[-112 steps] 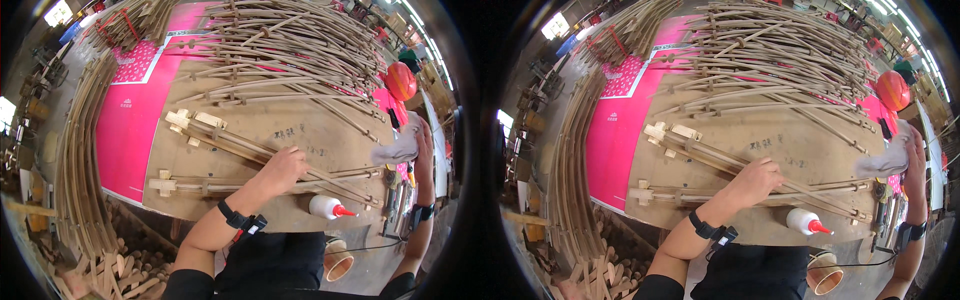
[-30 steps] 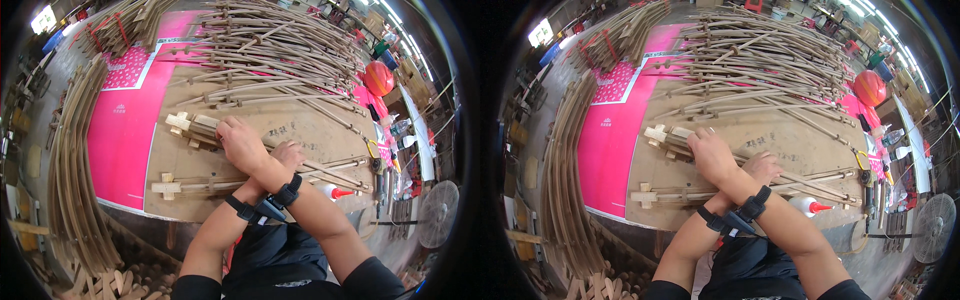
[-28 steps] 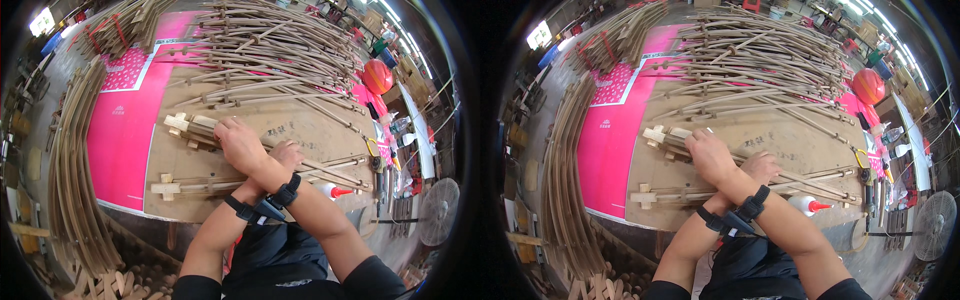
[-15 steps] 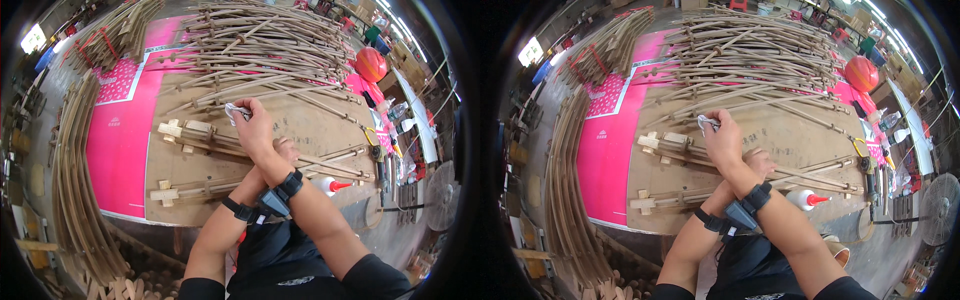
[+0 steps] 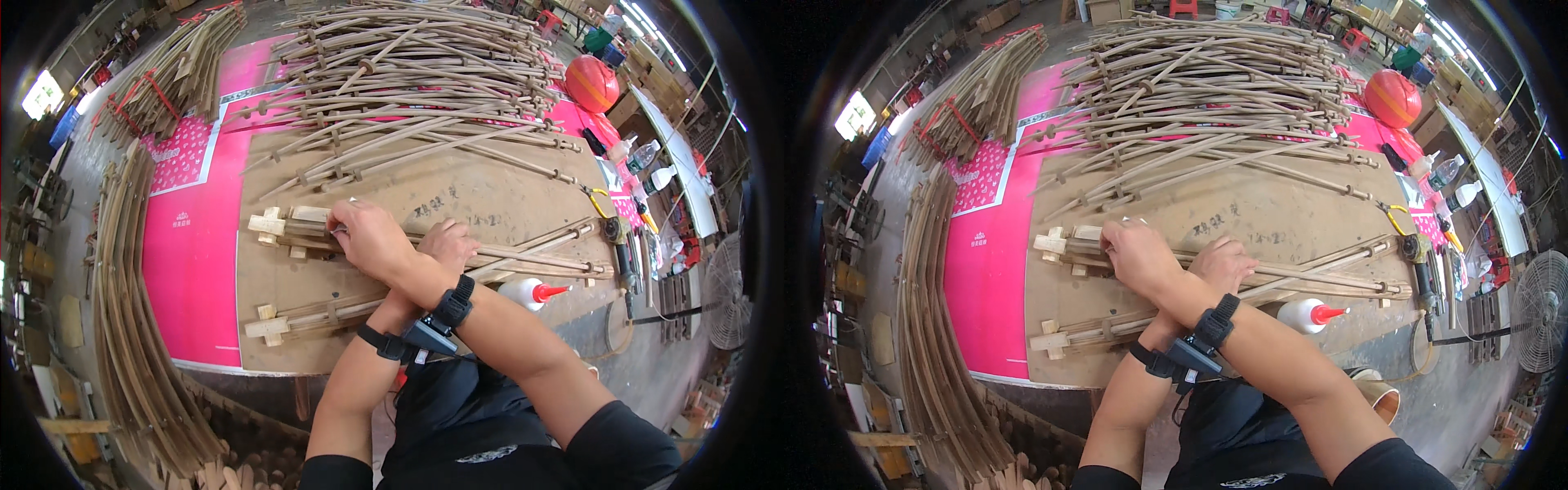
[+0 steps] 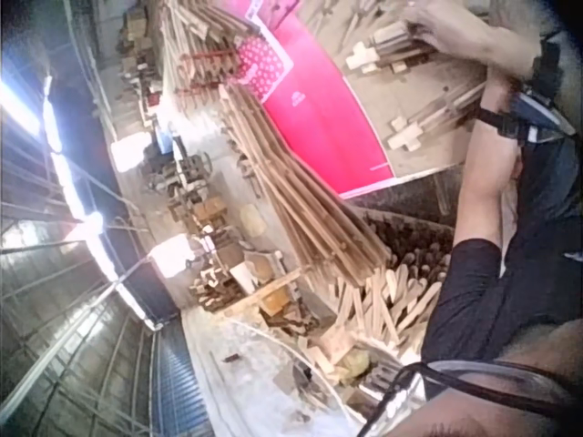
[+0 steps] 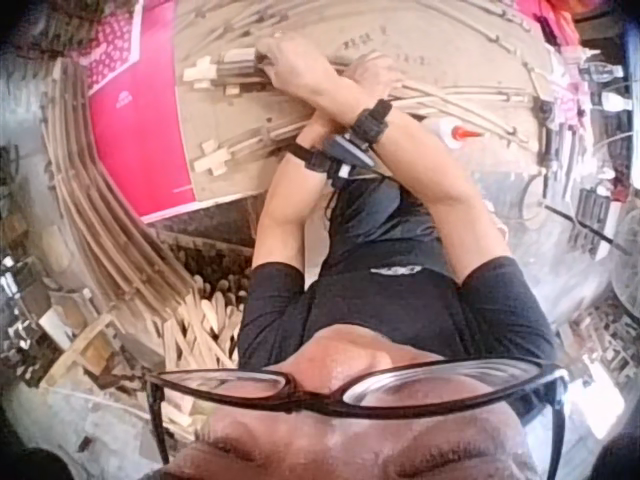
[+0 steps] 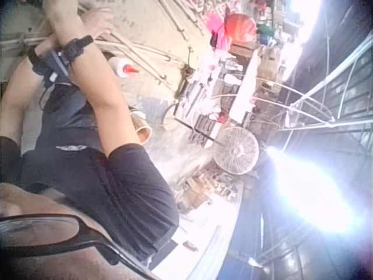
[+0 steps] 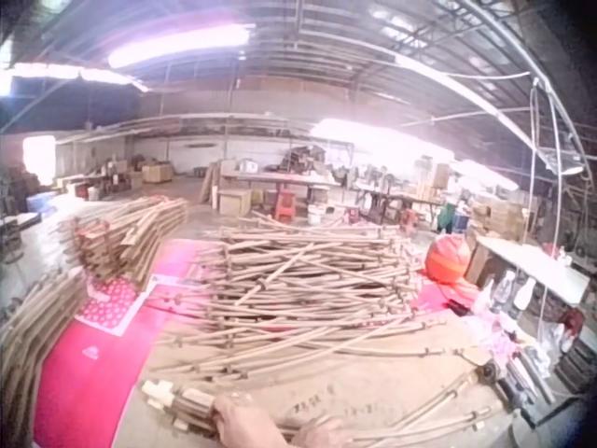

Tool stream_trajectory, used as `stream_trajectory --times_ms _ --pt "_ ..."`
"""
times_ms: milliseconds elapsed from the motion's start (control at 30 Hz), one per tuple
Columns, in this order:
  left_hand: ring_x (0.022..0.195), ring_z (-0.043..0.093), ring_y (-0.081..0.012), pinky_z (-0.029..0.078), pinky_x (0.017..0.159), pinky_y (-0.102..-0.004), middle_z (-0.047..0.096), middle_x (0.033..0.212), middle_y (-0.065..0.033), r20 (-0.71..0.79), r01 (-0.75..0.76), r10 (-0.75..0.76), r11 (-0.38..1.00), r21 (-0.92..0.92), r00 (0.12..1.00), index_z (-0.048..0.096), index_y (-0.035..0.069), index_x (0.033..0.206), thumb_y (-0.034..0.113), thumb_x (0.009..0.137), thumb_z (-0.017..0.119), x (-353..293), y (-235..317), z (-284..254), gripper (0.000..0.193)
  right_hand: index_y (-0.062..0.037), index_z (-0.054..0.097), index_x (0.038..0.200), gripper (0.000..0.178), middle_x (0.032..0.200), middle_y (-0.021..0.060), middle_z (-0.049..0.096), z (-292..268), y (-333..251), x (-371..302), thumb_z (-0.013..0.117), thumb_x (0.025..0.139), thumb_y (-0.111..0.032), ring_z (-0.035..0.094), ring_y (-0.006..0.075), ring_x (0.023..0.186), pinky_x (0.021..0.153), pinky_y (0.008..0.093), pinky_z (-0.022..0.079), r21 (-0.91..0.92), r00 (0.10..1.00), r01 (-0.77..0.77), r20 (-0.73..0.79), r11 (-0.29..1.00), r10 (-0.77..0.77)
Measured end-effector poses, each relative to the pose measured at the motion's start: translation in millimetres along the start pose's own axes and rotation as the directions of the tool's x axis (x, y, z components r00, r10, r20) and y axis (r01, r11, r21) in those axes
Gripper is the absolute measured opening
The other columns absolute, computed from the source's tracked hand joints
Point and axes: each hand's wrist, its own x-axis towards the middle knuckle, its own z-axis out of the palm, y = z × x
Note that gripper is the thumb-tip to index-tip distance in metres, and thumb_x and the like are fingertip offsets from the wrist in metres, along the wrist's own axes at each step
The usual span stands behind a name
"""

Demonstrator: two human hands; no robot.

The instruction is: Assembling and securing bamboo furniture components using wood glue and a pneumatic stapler.

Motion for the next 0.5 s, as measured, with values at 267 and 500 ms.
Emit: stream_trajectory --times_ms 267,500 --pt "0.090 0.060 -0.0319 0.050 0.084 -0.0428 0.066 0.084 -0.0105 0.016 -0.109 0.109 0.994 0.022 0.994 0.079 0.006 0.095 0.011 0.087 0.072 17.8 9.3 -7.9 0.012 -0.0070 0.069 0.112 0.032 0.105 0.0160 0.068 28.8 19.5 2.5 0.065 0.081 0.000 0.062 0.0397 0.107 0.097 0.0446 0.051 -0.120 0.968 0.237 -0.060 0.964 -0.245" --pt "0.093 0.062 -0.0337 0.051 0.081 -0.0433 0.066 0.090 -0.0116 0.047 0.036 -0.039 0.997 0.074 0.998 0.079 0.007 0.100 0.009 0.085 0.075 -0.2 -0.1 -12.2 0.016 -0.0028 0.075 0.095 0.019 0.101 0.0169 0.073 50.3 5.8 11.4 0.073 0.077 -0.008 0.070 0.0352 0.102 0.090 0.0435 0.057 -0.139 0.990 0.064 -0.112 0.988 -0.080"
